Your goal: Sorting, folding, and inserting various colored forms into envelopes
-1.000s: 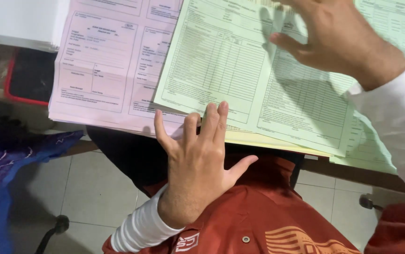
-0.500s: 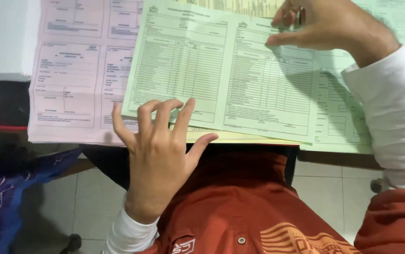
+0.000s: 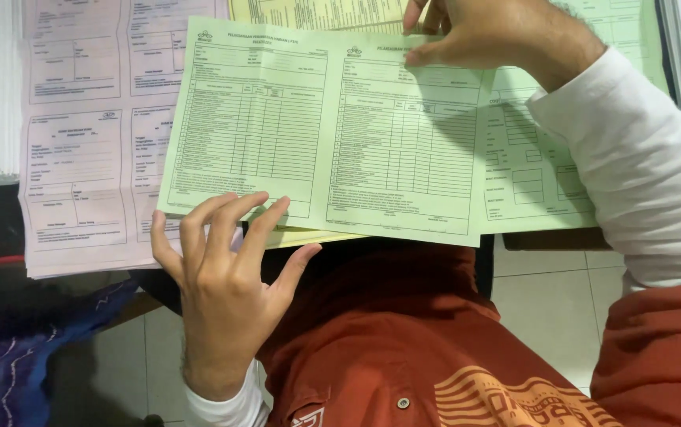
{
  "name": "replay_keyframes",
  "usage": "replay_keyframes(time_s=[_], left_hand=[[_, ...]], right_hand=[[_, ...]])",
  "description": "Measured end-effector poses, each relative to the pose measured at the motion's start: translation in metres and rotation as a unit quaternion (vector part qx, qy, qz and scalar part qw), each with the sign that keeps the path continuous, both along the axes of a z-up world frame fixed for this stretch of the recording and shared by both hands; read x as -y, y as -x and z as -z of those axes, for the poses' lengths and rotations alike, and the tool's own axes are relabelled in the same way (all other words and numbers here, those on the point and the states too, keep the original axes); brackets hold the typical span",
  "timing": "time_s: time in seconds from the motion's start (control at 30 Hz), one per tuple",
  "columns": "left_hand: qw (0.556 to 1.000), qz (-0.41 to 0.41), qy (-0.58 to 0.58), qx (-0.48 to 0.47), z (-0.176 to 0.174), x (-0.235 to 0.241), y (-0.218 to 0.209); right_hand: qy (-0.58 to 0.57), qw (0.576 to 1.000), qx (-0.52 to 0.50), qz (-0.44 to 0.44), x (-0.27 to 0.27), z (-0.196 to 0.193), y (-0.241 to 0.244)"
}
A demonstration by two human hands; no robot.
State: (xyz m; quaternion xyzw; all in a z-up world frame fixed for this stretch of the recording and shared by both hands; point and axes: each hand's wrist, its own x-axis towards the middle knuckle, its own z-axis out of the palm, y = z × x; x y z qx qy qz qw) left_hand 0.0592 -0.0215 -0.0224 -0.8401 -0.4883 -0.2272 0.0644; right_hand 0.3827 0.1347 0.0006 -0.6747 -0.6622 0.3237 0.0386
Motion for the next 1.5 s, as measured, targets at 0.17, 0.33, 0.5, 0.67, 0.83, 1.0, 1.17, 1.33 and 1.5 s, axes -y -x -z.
replay_keyframes(time_s=[0.17, 0.33, 0.5, 0.67, 0.83, 1.0, 1.17, 1.33, 1.5], left_hand=[[0.998, 0.053, 0.006, 0.037, -0.005, 0.000, -0.003], [0.992, 0.116, 0.036, 0.015, -0.009, -0.004, -0.005], [0.983, 0.176, 0.031, -0.050, -0.016, -0.017, 0.001], [0.975, 0.202, 0.028, -0.092, -0.014, -0.030, 0.008], [0.976, 0.195, 0.044, -0.082, -0.011, -0.032, 0.008], [0.976, 0.194, 0.043, -0.085, -0.010, -0.031, 0.007], [0.973, 0.196, 0.037, -0.118, -0.022, -0.032, 0.000], [0.944, 0.290, 0.038, -0.151, -0.047, -0.053, -0.037], [0.910, 0.382, 0.118, -0.111, -0.062, -0.120, -0.114]], right_hand=[[0.020, 0.998, 0.024, 0.057, 0.035, -0.033, -0.023], [-0.167, 0.976, 0.081, 0.114, 0.101, 0.001, -0.112], [-0.230, 0.956, 0.042, 0.178, 0.184, 0.025, -0.159], [-0.258, 0.928, 0.039, 0.264, 0.222, 0.050, -0.157], [-0.354, 0.910, 0.088, 0.195, 0.235, 0.057, -0.145], [-0.399, 0.874, 0.225, 0.163, 0.241, 0.034, -0.113], [-0.442, 0.863, 0.237, 0.063, 0.234, 0.050, -0.085], [-0.402, 0.889, 0.215, -0.035, 0.225, 0.051, -0.068], [-0.427, 0.876, 0.219, -0.043, 0.219, 0.057, -0.076]])
